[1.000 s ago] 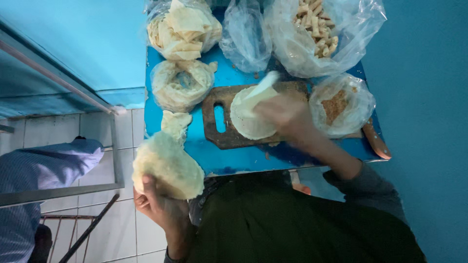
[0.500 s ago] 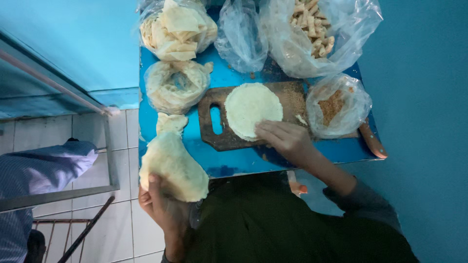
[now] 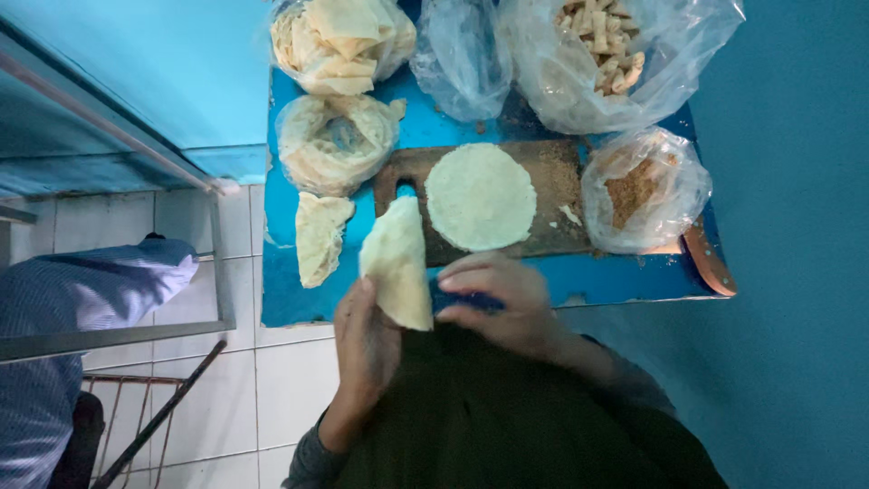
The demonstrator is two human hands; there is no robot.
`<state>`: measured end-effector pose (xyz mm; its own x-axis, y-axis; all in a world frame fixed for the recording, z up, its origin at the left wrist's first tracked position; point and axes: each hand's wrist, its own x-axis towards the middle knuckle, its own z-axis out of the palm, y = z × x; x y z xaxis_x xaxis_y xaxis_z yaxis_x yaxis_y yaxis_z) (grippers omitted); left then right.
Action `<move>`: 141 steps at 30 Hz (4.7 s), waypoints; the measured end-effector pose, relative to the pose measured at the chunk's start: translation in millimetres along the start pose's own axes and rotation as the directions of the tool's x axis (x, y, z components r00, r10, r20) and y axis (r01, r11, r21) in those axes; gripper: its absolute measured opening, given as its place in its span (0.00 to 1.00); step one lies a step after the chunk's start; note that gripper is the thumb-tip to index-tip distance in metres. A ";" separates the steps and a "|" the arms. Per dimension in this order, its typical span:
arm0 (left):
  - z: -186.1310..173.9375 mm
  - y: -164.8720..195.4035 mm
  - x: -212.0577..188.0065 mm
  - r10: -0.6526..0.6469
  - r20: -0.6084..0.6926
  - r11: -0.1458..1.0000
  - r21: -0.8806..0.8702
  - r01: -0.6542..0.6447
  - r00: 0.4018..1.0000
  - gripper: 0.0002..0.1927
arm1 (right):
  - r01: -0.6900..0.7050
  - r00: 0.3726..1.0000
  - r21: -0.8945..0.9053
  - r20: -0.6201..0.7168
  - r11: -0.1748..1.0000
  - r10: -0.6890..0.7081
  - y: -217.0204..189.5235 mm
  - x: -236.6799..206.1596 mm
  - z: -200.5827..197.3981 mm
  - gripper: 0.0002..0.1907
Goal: The person sits at a small blue table and handles round white crackers. They tear pieces off a cracker, cut the cracker into pieces with a knife on a small wooden board, and fold and press the pieces by hand, placing finished pieces with a pile of cut crackers on the table.
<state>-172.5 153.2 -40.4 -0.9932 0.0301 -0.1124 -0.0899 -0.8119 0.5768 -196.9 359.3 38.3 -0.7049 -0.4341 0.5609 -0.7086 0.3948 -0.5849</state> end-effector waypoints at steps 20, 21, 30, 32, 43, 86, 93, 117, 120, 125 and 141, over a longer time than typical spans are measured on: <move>23.9 -15.2 5.3 0.208 0.258 0.646 0.688 -0.331 0.943 0.20 | -0.515 0.824 0.612 0.161 0.601 0.542 56.0 -17.4 39.7 0.08; 22.2 -13.8 5.5 0.198 0.262 0.663 0.674 -0.326 0.945 0.20 | -0.502 0.827 0.656 0.173 0.564 0.535 59.0 -18.8 40.8 0.08; 25.4 -17.0 12.0 0.252 0.177 0.600 0.743 -0.297 0.951 0.13 | -0.682 0.693 0.657 0.439 0.322 0.572 68.5 -30.1 39.0 0.10; 24.7 -15.9 11.9 0.265 0.191 0.552 0.774 -0.311 0.945 0.11 | -0.657 0.696 0.707 0.436 0.261 0.571 71.8 -33.4 41.1 0.09; 15.1 -23.7 11.7 0.306 0.005 0.840 0.470 -0.272 0.952 0.11 | -0.454 0.727 0.890 0.399 -0.046 0.559 64.2 -25.3 31.3 0.08; -50.5 19.8 -31.4 0.466 -0.126 0.884 0.102 -0.455 0.876 0.19 | -0.305 0.709 0.940 0.333 -0.156 0.621 84.6 -62.7 -3.5 0.26; -75.0 55.0 -29.4 0.565 -0.230 0.815 0.003 -0.579 0.793 0.18 | -0.088 0.681 0.969 -0.110 0.230 0.724 87.5 -42.9 -76.3 0.23; -60.7 43.6 -22.6 0.312 -0.235 0.949 0.128 -0.289 0.921 0.14 | 0.189 0.975 -0.580 0.210 0.793 -0.079 66.8 10.5 -28.2 0.16; -56.8 40.9 -19.8 0.294 -0.249 0.953 0.146 -0.265 0.923 0.15 | 0.247 0.964 -0.620 0.236 0.745 -0.123 73.9 9.6 -33.6 0.17; -52.9 37.9 -20.8 0.311 -0.264 0.946 0.176 -0.271 0.913 0.15 | 0.309 0.947 -0.653 0.282 0.692 -0.157 83.0 5.9 -42.4 0.17; -38.7 31.9 -23.8 0.238 -0.255 0.963 0.190 -0.193 0.937 0.17 | -0.516 0.838 -0.295 0.020 0.804 0.545 101.2 37.9 -70.3 0.12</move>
<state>-148.8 104.0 -50.7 -0.9334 -0.3136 -0.1744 0.0910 -0.6768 0.7305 -297.6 439.7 41.5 -0.9763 -0.1651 0.1398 -0.2160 0.7802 -0.5870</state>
